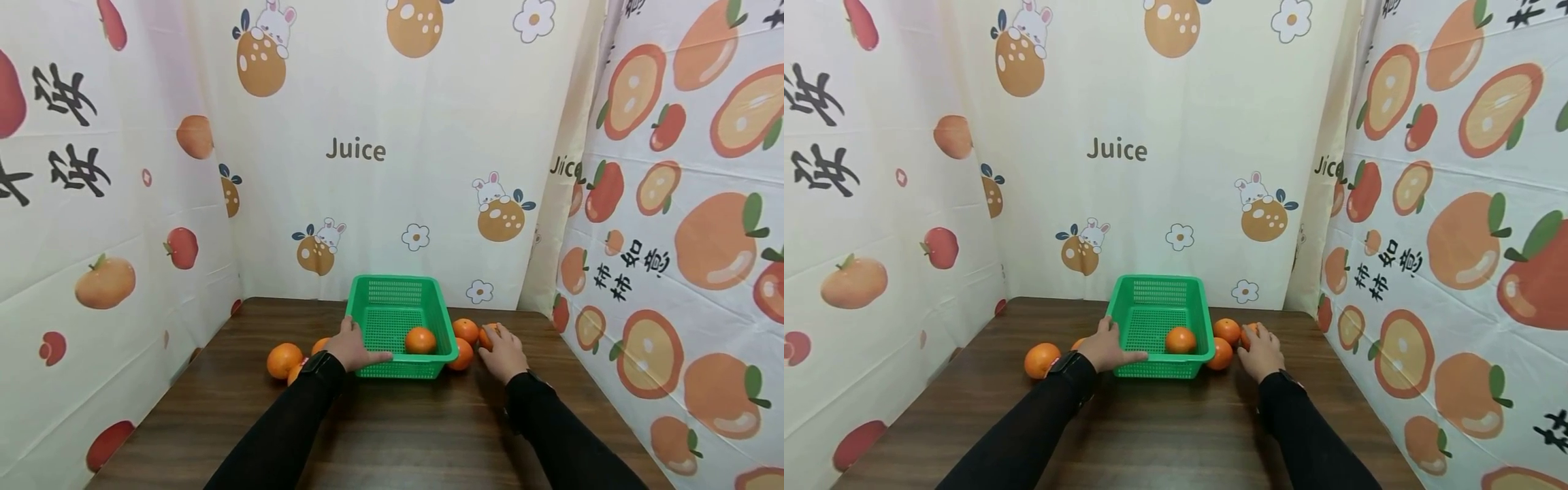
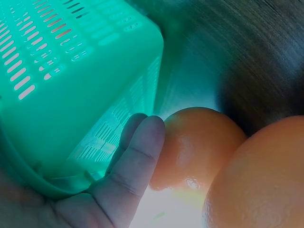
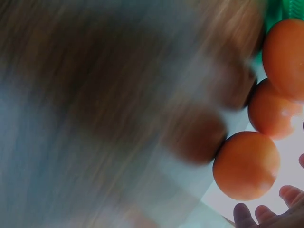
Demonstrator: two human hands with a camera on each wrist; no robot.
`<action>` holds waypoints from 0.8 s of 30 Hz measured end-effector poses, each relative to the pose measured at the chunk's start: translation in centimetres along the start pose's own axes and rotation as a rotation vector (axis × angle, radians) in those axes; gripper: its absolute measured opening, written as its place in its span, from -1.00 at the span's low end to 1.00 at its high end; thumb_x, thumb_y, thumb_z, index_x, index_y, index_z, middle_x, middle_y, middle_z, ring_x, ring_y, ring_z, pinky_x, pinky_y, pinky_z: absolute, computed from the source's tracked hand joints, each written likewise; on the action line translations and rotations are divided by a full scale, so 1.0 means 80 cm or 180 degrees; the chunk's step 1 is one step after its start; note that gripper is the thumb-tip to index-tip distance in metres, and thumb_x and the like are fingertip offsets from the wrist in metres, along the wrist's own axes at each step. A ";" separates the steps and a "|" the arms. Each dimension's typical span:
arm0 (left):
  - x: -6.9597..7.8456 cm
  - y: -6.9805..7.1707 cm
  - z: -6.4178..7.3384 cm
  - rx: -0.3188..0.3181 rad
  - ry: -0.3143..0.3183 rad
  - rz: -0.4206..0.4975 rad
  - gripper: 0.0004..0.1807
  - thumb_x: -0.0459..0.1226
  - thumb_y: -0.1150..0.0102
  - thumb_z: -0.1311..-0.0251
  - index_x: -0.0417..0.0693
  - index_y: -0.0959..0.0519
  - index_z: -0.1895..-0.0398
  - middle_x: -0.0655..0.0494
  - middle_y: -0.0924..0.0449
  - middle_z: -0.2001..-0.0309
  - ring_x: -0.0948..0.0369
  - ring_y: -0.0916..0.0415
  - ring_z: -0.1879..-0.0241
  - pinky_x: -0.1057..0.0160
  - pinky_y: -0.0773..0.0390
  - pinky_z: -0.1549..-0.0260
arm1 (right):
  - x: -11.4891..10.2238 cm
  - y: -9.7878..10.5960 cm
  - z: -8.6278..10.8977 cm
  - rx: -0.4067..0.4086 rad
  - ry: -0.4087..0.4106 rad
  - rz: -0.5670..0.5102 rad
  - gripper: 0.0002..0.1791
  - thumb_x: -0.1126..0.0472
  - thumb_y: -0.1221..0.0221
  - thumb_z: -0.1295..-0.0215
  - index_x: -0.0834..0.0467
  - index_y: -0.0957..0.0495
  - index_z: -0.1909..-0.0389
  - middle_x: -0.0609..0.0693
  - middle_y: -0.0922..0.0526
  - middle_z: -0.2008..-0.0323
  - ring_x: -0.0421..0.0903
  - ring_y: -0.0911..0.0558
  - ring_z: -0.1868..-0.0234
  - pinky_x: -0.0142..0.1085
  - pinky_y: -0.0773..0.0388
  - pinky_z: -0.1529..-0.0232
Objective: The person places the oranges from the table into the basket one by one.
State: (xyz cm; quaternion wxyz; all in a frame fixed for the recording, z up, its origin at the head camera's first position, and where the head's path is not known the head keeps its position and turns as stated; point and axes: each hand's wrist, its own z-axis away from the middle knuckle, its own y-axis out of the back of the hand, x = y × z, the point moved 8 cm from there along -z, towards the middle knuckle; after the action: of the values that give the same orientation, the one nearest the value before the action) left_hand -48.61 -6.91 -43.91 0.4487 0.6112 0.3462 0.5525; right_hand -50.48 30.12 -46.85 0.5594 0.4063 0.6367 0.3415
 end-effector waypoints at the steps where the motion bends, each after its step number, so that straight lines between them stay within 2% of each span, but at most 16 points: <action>1: 0.001 0.001 0.002 -0.0004 -0.0008 -0.0005 0.43 0.63 -0.14 -0.05 -0.34 -0.17 -0.65 -0.29 0.11 -0.72 0.02 -0.64 -0.02 0.10 -0.70 0.09 | 0.001 0.000 0.000 -0.0010 0.0012 0.0033 -0.32 0.07 -0.13 -0.57 0.12 -0.27 -0.64 0.39 -0.02 -0.66 0.56 -0.09 -0.54 0.54 -0.24 -0.37; 8: 0.003 0.005 0.005 -0.0006 -0.0023 -0.0031 0.40 0.63 -0.14 -0.05 -0.34 -0.25 -0.61 -0.30 0.06 -0.70 0.01 -0.62 -0.07 0.05 -0.71 0.03 | 0.002 0.002 -0.007 -0.0038 0.0069 0.0206 -0.30 0.06 -0.12 -0.58 0.09 -0.24 -0.65 0.39 -0.04 -0.66 0.56 -0.11 -0.55 0.55 -0.22 -0.38; 17: -0.003 -0.004 -0.010 0.0000 -0.0001 -0.0086 0.40 0.66 -0.11 -0.03 -0.29 -0.27 -0.61 -0.26 0.07 -0.71 0.01 -0.61 -0.10 0.05 -0.69 -0.01 | -0.003 0.001 -0.019 -0.0150 0.0118 0.0332 -0.31 0.06 -0.10 -0.58 0.12 -0.24 -0.65 0.39 -0.08 -0.65 0.55 -0.13 -0.55 0.57 -0.21 -0.35; 24: -0.004 -0.006 -0.013 0.0012 -0.0007 -0.0063 0.39 0.64 -0.14 -0.03 -0.30 -0.27 -0.61 -0.28 0.06 -0.70 -0.01 -0.61 -0.13 0.03 -0.69 -0.04 | 0.000 -0.001 -0.029 -0.0002 0.0209 0.0476 -0.33 0.10 -0.15 -0.55 0.21 -0.32 -0.59 0.40 -0.28 -0.54 0.54 -0.26 -0.48 0.50 -0.34 -0.31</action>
State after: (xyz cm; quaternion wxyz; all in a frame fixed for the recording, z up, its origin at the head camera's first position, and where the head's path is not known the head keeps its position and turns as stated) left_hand -49.66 -6.89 -44.48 0.4533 0.6092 0.3527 0.5467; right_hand -52.75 30.08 -46.61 0.5113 0.4412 0.6224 0.3956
